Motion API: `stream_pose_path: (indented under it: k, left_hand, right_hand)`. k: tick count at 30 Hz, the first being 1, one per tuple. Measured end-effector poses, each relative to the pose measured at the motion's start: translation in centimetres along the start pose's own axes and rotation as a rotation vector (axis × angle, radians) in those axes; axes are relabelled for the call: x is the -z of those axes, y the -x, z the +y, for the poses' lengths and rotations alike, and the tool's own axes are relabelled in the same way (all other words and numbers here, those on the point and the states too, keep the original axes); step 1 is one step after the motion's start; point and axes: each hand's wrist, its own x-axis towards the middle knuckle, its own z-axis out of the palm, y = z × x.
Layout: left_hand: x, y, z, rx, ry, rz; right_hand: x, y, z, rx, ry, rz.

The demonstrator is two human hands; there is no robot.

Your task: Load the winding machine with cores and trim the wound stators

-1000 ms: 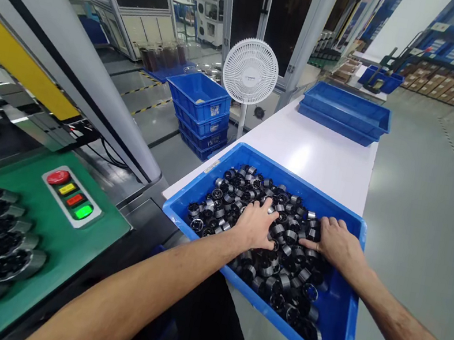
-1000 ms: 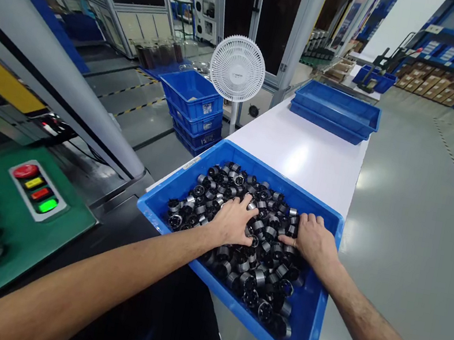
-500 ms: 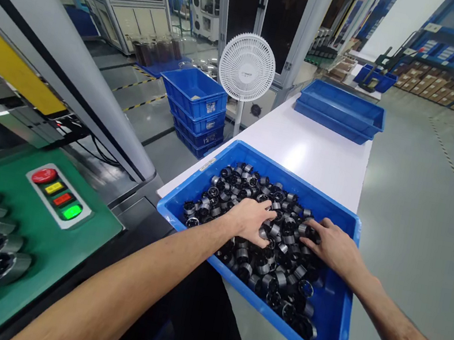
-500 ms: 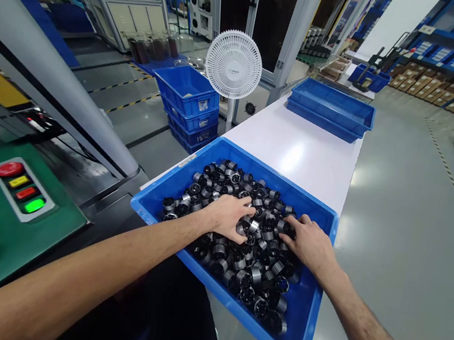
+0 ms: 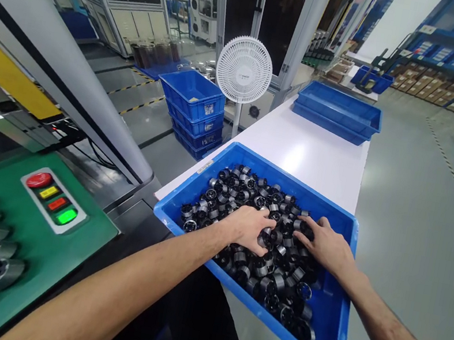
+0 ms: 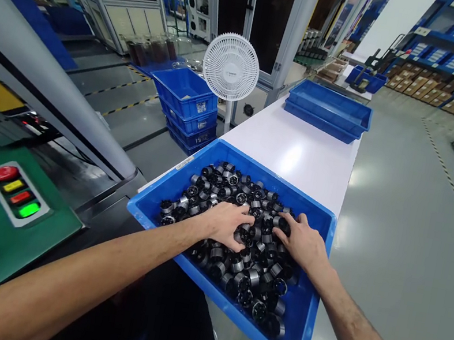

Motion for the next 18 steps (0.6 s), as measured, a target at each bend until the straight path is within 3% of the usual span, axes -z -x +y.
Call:
stream_pose_path:
  k: [8, 18]
  left_hand:
    - [-0.4, -0.7, 0.1, 0.043, 0.015, 0.022]
    - [0.4, 0.4, -1.3, 0.046, 0.103, 0.104]
  right_hand:
    - [-0.3, -0.6, 0.5, -0.029, -0.086, 0.016]
    - [-0.5, -1.6, 1.5, -0.064, -0.299, 0.109]
